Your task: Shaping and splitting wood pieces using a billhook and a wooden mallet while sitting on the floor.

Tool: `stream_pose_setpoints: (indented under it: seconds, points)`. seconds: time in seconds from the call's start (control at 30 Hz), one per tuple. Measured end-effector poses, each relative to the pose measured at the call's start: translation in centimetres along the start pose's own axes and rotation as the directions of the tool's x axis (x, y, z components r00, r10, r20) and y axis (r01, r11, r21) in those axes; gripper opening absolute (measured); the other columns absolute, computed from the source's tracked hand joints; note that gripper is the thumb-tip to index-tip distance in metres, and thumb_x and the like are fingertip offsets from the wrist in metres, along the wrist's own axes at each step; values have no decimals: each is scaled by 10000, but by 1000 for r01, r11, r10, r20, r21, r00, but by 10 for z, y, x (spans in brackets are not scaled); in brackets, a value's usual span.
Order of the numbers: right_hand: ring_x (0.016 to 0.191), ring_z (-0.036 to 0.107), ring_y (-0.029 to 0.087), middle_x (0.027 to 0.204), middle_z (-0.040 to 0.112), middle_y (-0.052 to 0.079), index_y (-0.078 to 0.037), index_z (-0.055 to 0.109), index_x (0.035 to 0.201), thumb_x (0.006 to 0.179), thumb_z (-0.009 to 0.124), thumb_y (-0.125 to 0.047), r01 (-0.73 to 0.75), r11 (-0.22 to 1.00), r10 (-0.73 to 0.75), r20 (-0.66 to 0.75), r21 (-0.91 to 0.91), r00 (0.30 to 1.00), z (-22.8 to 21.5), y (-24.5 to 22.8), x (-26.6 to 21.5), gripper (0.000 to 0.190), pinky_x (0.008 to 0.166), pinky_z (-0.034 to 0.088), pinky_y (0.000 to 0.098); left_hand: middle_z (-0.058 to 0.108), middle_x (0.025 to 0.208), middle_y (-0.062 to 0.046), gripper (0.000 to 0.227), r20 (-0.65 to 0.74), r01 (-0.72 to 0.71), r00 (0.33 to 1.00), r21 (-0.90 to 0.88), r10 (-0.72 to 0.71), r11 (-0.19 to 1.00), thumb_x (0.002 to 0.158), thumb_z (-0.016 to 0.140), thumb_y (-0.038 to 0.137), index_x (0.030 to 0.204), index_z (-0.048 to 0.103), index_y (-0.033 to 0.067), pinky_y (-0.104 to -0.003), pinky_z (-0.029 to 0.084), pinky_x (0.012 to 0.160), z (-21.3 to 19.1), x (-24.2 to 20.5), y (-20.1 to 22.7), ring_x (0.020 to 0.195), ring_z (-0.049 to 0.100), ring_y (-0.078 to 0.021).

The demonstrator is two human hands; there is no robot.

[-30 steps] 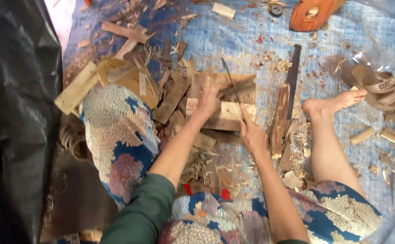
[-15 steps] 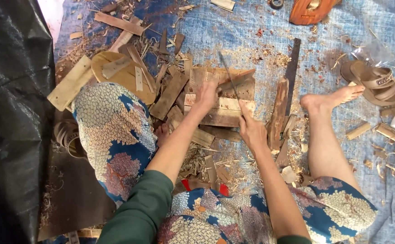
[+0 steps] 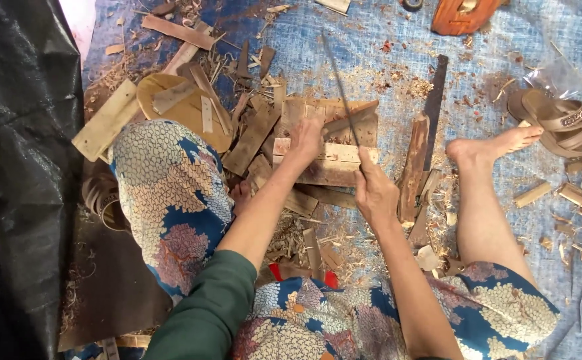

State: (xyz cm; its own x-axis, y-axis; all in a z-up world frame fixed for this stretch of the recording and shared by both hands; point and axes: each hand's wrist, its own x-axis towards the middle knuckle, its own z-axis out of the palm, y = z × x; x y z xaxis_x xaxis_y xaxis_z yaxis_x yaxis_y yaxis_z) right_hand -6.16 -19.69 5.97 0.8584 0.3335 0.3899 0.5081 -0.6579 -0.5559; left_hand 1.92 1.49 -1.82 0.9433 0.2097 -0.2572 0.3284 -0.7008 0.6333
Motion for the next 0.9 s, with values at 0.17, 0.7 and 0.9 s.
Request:
stream_pose_setpoints:
  seconds: [0.17,0.7,0.9]
  points:
    - [887,707,451,978,725,249,-502,308,1557,1042,406,-366,-345,920,392,457,-187,799,-11,-8,7,541,805,539,521,782,1011,-139,465,96,307,949,-492,-300,815,871,549,465,1058,784,110,-537,498,1028,-2,0,-4,1109,704,-361]
    - [525,569,197,615,596,68,-402,335,1591,1106,399,-368,-156,940,261,344,-304,902,-9,-3,6,490,538,467,285,755,980,-235,171,6,-48,999,40,48,998,944,656,157,1081,754,126,-549,583,885,6,10,-9,1051,723,-420]
    - [658,635,300,742,676,199,-420,260,1594,1067,369,-324,-527,847,434,489,65,757,-8,8,7,547,683,508,398,744,1073,-253,273,14,148,989,-214,-149,965,890,629,235,1061,777,82,-599,509,982,-11,-1,3,1140,670,-463]
